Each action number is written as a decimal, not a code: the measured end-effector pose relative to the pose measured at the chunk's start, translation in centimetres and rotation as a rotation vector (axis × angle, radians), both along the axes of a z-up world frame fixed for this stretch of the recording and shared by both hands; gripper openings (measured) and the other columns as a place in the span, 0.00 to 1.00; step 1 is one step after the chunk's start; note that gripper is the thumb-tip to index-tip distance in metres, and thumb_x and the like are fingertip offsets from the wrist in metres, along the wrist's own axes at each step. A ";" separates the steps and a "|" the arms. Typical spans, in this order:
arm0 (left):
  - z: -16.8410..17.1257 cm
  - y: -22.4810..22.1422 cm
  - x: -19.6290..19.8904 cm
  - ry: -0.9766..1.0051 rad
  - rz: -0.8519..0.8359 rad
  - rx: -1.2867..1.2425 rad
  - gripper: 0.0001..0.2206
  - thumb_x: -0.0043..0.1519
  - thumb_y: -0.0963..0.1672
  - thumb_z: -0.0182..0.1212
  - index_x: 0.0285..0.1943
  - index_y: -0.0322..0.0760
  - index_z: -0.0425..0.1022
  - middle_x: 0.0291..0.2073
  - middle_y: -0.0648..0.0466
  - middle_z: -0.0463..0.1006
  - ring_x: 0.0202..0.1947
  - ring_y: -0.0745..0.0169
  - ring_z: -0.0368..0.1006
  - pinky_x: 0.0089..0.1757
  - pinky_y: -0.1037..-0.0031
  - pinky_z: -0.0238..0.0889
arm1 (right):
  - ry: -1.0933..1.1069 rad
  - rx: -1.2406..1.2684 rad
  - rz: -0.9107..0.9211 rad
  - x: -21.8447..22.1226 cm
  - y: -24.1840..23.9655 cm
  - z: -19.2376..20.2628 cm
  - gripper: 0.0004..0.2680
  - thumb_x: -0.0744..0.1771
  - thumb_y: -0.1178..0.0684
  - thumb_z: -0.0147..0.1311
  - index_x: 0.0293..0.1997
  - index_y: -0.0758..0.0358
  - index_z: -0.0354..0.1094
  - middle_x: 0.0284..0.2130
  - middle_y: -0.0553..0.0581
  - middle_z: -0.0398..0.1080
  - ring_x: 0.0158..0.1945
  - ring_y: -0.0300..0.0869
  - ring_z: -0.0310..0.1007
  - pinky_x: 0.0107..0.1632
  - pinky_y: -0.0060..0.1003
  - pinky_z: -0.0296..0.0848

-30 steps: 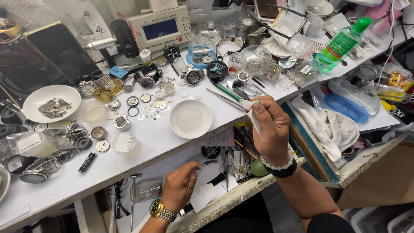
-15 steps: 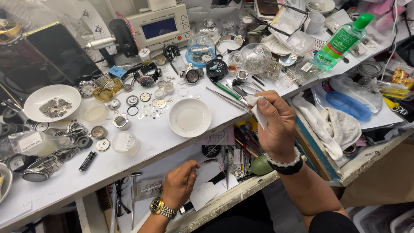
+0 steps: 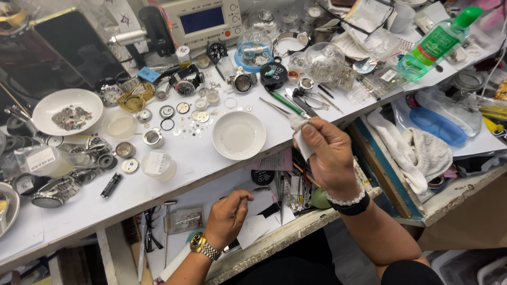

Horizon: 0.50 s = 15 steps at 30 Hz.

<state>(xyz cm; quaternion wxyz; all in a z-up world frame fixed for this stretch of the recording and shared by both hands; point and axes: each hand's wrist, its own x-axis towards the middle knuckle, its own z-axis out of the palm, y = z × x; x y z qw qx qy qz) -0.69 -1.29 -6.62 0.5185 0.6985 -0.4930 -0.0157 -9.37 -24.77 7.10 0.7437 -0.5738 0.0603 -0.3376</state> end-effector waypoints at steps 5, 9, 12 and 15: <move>0.9 0.3 -0.1 0.034 -0.002 -0.002 0.07 0.68 0.41 0.50 0.45 0.41 0.76 0.20 0.61 0.72 0.16 0.69 0.65 0.24 0.74 0.65 | 0.155 0.140 0.124 -1.0 2.0 -2.4 0.09 0.72 0.53 0.50 0.48 0.71 0.71 0.35 0.61 0.73 0.35 0.44 0.71 0.37 0.35 0.73; 0.2 0.1 0.0 0.180 0.054 -0.049 0.10 0.67 0.44 0.50 0.42 0.44 0.80 0.17 0.52 0.77 0.21 0.46 0.77 0.28 0.66 0.73 | 0.175 0.428 0.230 -1.4 3.2 -5.7 0.11 0.71 0.54 0.44 0.53 0.71 0.71 0.30 0.70 0.71 0.29 0.48 0.69 0.35 0.42 0.69; -0.9 0.2 -0.1 0.196 0.047 -0.036 0.09 0.66 0.43 0.51 0.42 0.45 0.79 0.21 0.53 0.80 0.24 0.44 0.78 0.29 0.65 0.73 | 0.209 0.652 0.348 -2.1 3.4 -7.9 0.16 0.71 0.46 0.42 0.56 0.68 0.70 0.33 0.66 0.73 0.31 0.44 0.69 0.34 0.37 0.65; -0.4 0.0 0.1 0.192 0.042 -0.037 0.08 0.66 0.43 0.52 0.41 0.44 0.80 0.21 0.53 0.81 0.24 0.45 0.78 0.30 0.65 0.73 | 0.213 0.661 0.350 -2.5 3.1 -10.4 0.20 0.69 0.39 0.49 0.59 0.67 0.65 0.33 0.62 0.72 0.32 0.40 0.68 0.33 0.33 0.67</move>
